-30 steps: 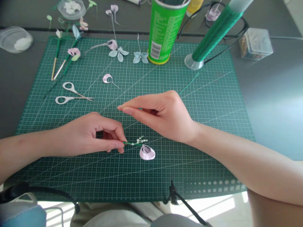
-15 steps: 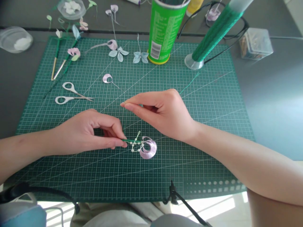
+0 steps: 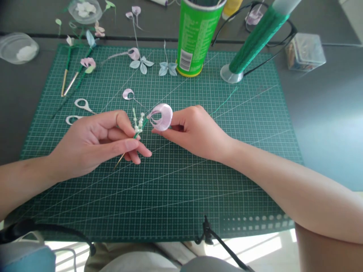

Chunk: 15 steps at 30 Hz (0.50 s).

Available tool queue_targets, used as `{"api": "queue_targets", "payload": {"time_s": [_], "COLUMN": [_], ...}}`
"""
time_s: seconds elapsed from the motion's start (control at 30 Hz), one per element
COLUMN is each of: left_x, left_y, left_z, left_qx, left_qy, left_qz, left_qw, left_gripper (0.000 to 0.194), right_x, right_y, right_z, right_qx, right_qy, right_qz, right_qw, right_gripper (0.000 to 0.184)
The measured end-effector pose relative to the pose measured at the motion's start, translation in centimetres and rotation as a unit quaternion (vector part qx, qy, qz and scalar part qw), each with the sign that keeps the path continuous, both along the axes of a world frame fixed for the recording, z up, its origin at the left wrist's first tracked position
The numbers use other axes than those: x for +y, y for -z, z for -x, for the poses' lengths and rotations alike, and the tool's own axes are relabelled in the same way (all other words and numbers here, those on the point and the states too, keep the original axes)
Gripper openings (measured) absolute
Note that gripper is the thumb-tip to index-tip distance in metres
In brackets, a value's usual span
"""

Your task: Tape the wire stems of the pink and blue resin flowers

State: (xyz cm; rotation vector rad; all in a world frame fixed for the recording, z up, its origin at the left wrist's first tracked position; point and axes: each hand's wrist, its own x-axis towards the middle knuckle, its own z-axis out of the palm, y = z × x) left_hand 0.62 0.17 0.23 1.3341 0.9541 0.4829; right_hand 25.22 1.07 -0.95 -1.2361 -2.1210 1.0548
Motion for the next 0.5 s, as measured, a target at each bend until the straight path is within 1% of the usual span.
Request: {"api": "queue_targets", "payload": {"time_s": [0.13, 0.23, 0.33, 0.43, 0.5], "left_x": [0.6, 0.9, 1.1, 1.2, 1.3], "left_y": [0.3, 0.5, 0.4, 0.2, 0.1], "left_z": [-0.1, 0.0, 0.1, 0.1, 0.1], "left_qx": [0.029, 0.038, 0.070, 0.109, 0.127], "left_qy": [-0.070, -0.087, -0.080, -0.047, -0.025], "left_qz": [-0.049, -0.061, -0.070, -0.061, -0.048], "left_qw": [0.996, 0.994, 0.992, 0.991, 0.990], "left_gripper": [0.018, 0.015, 0.015, 0.017, 0.020], "right_x": [-0.1, 0.0, 0.0, -0.3, -0.6], "right_y": [-0.8, -1.1, -1.2, -1.4, -1.6], "right_z": [0.2, 0.2, 0.1, 0.1, 0.1], "right_qx": [-0.026, -0.031, -0.011, 0.037, 0.068], "right_qy": [-0.023, -0.035, -0.070, -0.112, -0.123], "right_qz": [0.030, 0.049, 0.067, 0.073, 0.083], "right_qw": [0.999, 0.998, 0.995, 0.990, 0.987], "right_gripper": [0.026, 0.025, 0.025, 0.023, 0.019]}}
